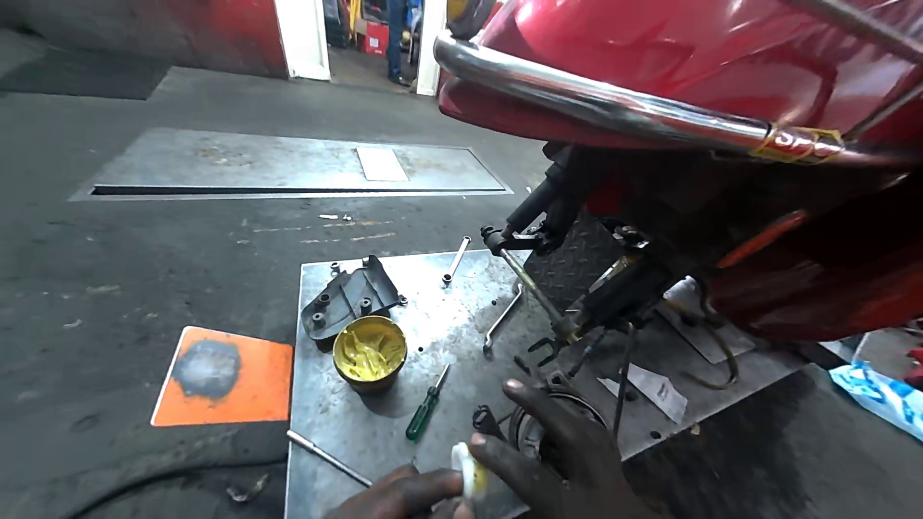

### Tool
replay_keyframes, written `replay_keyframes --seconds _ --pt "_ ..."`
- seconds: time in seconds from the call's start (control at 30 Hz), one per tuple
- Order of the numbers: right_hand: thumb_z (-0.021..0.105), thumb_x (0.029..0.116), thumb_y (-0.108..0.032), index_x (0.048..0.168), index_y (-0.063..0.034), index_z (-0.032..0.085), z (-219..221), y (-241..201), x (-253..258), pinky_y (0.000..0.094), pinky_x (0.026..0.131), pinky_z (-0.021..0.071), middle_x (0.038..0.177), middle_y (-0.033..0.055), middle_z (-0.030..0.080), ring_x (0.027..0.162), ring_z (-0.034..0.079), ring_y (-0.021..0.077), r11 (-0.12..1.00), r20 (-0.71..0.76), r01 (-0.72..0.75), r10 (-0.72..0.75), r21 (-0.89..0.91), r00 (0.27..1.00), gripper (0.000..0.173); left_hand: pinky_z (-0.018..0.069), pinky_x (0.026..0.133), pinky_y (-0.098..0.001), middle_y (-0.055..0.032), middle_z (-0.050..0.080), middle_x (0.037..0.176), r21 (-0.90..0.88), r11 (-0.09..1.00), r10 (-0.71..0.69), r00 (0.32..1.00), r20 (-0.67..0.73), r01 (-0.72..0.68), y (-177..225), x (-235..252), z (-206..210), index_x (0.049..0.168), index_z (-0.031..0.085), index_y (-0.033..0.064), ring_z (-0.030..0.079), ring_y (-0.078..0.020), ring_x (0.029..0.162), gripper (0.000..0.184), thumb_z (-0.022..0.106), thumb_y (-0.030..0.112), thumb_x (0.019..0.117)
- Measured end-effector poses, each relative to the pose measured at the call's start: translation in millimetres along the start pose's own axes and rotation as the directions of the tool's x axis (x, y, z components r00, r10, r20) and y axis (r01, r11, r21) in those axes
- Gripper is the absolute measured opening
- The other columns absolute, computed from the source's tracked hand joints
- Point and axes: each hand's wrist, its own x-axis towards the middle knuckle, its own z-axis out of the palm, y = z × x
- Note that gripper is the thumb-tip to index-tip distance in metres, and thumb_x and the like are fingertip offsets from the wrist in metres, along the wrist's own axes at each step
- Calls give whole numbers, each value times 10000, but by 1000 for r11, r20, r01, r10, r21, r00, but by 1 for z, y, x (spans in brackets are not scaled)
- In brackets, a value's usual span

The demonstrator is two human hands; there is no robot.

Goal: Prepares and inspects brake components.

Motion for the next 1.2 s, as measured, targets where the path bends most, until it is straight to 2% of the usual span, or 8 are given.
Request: replay_keyframes --seconds 0.13,0.27,0.37,0.53,0.8,0.97,1.1,1.2 --pt "761 800 -321 1435 -342 591 16 26 20 646 1013 450 1604 200 376 1362 467 446 994 80 -66 73 -85 994 657 495 642 -185 -4 715 909 -71 997 -8 1000 -20 7 10 1 -6 1097 753 1 571 8 711 170 693 102 974" --pt "689 836 -381 1403 -418 606 39 42 72 622 988 477 1576 109 426 1353 491 380 991 96 17 -5 -132 995 574 534 615 -199 91 728 824 -225 968 -185 923 -336 112 24 8 -34 1062 766 165 614 1 647 157 633 107 1002" --pt "665 896 -443 1397 -429 607 65 38 128 584 1113 347 1639 106 314 1447 349 364 973 363 -13 97 -229 927 505 451 513 -191 75 506 624 -535 840 -368 823 -434 93 25 15 -76 913 649 169 461 -26 513 280 442 218 1094" --pt "712 858 -505 1265 -283 702 128 35 188 623 1139 273 1616 118 335 1464 283 396 901 561 78 196 -427 804 464 470 503 -231 68 462 541 -834 552 -504 795 -338 -4 24 1 -98 706 591 162 484 -63 472 531 310 361 1111" --pt "585 979 -403 1104 -32 712 151 22 198 612 1081 356 1543 197 414 1407 381 419 884 637 63 283 -463 718 411 437 468 -191 94 403 543 -852 509 -619 740 -262 124 12 -3 -88 925 581 164 419 -36 436 358 331 329 1120" --pt "611 972 -345 1098 12 692 154 19 205 640 1090 350 1520 225 430 1418 364 449 886 668 62 299 -460 681 388 440 488 -186 84 434 581 -830 542 -595 757 -269 130 12 -4 -85 939 605 158 425 -37 468 281 394 239 1106" --pt "600 991 -346 1115 38 676 154 15 209 641 1113 327 1514 237 447 1438 346 460 879 703 86 314 -470 638 411 439 493 -190 50 521 662 -763 630 -556 770 -312 145 14 -4 -80 1261 619 71 452 -35 502 237 531 93 1042" --pt "625 979 -329 1129 47 666 154 15 212 637 1108 329 1483 244 471 1424 361 458 875 721 108 313 -472 618 406 391 449 -179 47 564 664 -677 708 -561 742 -367 200 18 -4 -76 1257 617 65 429 -19 477 246 568 57 1016"
